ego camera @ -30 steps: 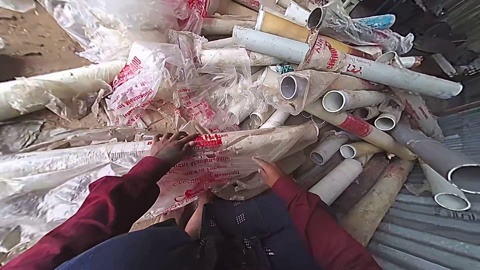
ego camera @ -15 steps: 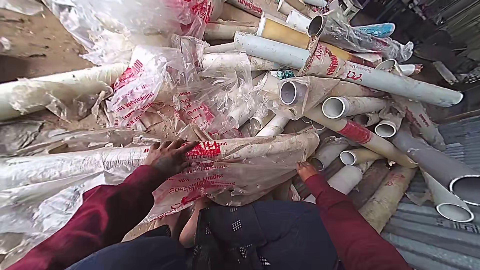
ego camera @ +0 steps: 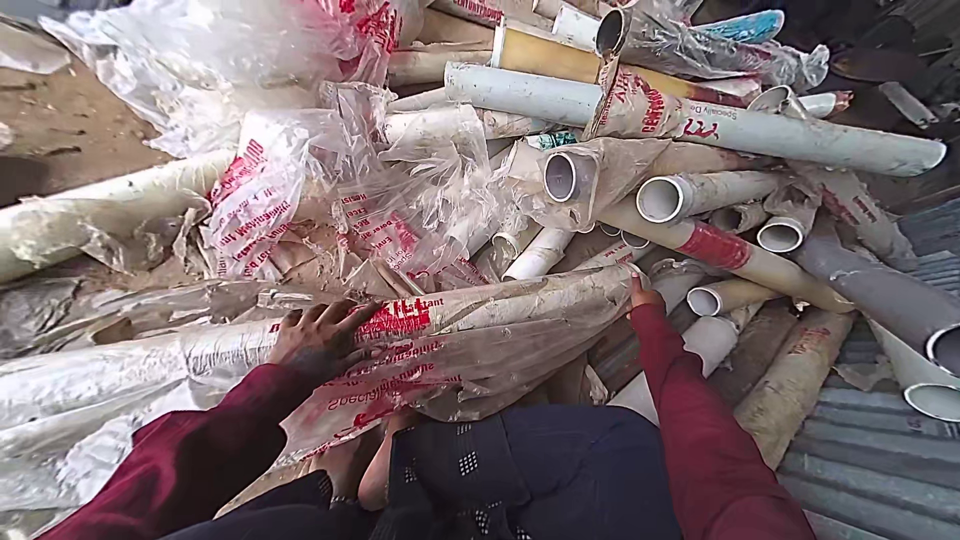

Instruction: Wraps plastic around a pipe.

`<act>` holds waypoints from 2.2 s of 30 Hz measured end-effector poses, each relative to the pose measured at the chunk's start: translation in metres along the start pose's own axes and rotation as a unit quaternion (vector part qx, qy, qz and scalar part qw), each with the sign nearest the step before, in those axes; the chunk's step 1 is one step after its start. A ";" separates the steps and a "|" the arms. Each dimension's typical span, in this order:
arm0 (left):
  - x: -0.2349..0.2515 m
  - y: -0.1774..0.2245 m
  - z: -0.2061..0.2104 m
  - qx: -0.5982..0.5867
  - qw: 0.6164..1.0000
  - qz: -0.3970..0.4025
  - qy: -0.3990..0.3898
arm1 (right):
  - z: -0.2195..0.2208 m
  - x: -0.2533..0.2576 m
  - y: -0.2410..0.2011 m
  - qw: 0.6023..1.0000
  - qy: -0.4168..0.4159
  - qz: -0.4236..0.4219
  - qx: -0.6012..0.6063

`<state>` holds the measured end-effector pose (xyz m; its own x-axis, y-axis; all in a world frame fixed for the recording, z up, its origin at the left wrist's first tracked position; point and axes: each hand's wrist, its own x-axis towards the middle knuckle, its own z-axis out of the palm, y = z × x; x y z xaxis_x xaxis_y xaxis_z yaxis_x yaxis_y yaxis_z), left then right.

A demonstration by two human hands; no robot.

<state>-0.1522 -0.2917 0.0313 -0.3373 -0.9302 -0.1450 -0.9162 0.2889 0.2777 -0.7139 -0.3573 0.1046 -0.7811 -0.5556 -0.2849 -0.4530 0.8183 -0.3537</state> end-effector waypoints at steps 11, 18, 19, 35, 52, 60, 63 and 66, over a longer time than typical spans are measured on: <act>0.021 -0.004 -0.011 -0.033 0.994 -0.069 -0.076 | 0.034 -0.037 0.128 0.997 -0.068 -0.047 0.002; 0.023 -0.011 0.001 -0.083 0.992 -0.094 -0.019 | 0.015 -0.042 0.115 0.978 -0.079 -0.037 -0.190; 0.020 -0.013 0.000 -0.096 0.993 -0.068 -0.007 | -0.004 -0.048 0.087 0.967 -0.049 -0.048 -0.245; -0.039 -0.015 0.032 -0.004 0.951 0.300 0.072 | 0.206 -0.273 -0.089 0.728 -0.145 -0.655 -0.140; -0.093 0.002 -0.018 -0.262 0.947 0.186 0.017 | 0.218 -0.255 -0.145 0.727 0.029 -0.679 -0.100; -0.013 0.003 -0.018 -0.133 0.989 0.059 -0.019 | 0.214 -0.248 -0.070 0.689 -0.111 -0.715 0.036; -0.013 0.014 0.003 -0.090 0.995 0.040 0.009 | 0.202 -0.263 -0.059 0.704 -0.120 -0.696 -0.071; -0.005 0.007 0.003 -0.111 0.993 0.045 0.015 | 0.207 -0.283 -0.042 0.727 -0.030 -0.676 -0.116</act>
<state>-0.1578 -0.2841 0.0316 -0.4070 -0.9096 -0.0831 -0.8112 0.3182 0.4906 -0.3849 -0.2655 0.0158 0.4629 -0.8747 0.1435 -0.8548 -0.4834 -0.1889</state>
